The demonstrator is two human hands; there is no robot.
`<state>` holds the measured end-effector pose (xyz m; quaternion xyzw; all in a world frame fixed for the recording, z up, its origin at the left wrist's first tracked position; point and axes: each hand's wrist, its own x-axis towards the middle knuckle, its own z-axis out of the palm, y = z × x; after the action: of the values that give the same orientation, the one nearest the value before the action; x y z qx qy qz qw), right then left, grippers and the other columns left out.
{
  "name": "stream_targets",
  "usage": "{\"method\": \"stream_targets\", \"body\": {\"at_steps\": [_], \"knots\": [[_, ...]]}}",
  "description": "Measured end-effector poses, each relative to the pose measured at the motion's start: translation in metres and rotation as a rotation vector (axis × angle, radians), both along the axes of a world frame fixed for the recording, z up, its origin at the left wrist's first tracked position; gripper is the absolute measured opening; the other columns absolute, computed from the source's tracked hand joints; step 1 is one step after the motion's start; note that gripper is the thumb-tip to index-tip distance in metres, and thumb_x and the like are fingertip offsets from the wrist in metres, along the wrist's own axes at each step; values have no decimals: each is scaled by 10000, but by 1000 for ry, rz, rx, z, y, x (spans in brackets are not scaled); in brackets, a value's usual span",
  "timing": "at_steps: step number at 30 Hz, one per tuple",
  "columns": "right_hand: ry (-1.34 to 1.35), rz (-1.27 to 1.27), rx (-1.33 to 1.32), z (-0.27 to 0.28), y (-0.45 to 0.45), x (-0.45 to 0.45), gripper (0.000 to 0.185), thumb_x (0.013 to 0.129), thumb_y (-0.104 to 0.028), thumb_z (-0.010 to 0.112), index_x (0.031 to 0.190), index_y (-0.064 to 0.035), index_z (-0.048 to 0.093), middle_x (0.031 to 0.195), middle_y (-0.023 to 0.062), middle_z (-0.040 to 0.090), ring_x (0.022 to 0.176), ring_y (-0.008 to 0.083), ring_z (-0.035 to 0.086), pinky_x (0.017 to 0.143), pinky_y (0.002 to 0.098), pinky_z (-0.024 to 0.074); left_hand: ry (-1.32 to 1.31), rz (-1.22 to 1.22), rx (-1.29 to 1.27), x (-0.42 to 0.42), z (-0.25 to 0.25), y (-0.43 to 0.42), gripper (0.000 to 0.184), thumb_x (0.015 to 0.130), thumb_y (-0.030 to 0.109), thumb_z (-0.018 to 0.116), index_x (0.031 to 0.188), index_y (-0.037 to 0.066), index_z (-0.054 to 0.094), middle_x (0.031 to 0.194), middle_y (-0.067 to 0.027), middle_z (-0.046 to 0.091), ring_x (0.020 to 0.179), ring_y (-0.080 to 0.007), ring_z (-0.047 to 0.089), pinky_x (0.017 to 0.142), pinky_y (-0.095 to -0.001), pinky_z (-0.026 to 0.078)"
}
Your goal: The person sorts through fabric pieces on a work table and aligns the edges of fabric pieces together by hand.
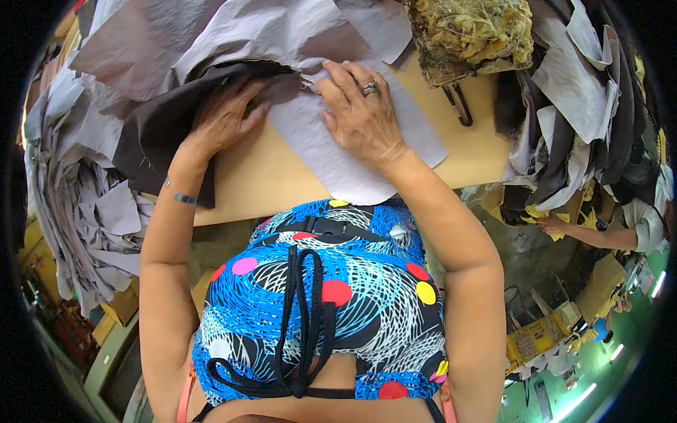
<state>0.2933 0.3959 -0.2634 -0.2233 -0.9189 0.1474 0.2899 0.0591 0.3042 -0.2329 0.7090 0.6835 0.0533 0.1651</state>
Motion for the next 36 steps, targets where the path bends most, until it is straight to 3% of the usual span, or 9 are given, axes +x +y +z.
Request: {"method": "stream_targets", "body": {"at_steps": [7,13,16,20,23,25,27,30,36], "knots": [[17,18,-142,-4,5,3,573,717,-221,702,1208,-63,452,1331,128,427,1229,332,397,1045,473,290,-110,-118,99,-5,22,10,484,762,178,582,1240,168,512,1254,-129,512,1059,-340,539,940,-402,432],[18,37,-147,-5,4,3,584,731,-214,697,1225,-58,428,1329,155,432,1250,340,390,1055,480,282,9,7,217,-2,-8,3,467,736,136,566,1202,159,544,1205,-139,538,1052,-335,545,926,-419,424],[23,40,-152,-4,4,4,592,722,-202,704,1223,-58,424,1323,163,440,1249,343,395,1059,483,277,257,95,188,3,-22,16,379,750,169,576,1128,150,587,1095,-134,597,1009,-323,569,869,-429,443],[54,50,-168,-5,6,5,616,696,-178,722,1221,-59,424,1316,167,447,1234,353,409,1059,481,283,247,120,327,-4,-37,35,266,795,129,520,1039,135,628,918,-131,646,938,-290,600,822,-400,465],[76,69,-201,-3,7,6,632,681,-165,731,1223,-61,422,1314,168,448,1227,353,417,1060,470,289,358,-199,373,-13,-9,42,259,831,108,485,1054,123,617,979,-127,640,914,-273,610,799,-380,480],[75,87,-235,1,7,10,641,675,-158,734,1225,-64,419,1313,166,449,1222,349,422,1061,461,293,195,-297,251,-29,12,40,295,854,138,496,1130,118,596,1079,-133,620,965,-278,598,850,-376,465],[71,136,-253,1,5,13,636,680,-163,729,1227,-67,417,1311,165,451,1220,343,425,1065,454,293,-67,-280,135,-34,39,36,317,839,157,546,1149,140,607,1093,-161,621,1014,-338,578,914,-408,438],[32,170,-237,2,3,17,629,689,-173,721,1230,-74,417,1312,155,452,1223,331,428,1071,447,292,-268,-227,14,-40,54,23,321,853,177,547,1166,123,593,1112,-154,614,1027,-324,575,920,-398,434],[8,190,-215,1,3,18,609,708,-199,706,1231,-84,418,1328,132,442,1255,304,406,1080,446,285,13,-43,122,-55,33,-28,343,882,217,551,1200,89,564,1151,-140,599,1052,-296,570,930,-380,427]]}}
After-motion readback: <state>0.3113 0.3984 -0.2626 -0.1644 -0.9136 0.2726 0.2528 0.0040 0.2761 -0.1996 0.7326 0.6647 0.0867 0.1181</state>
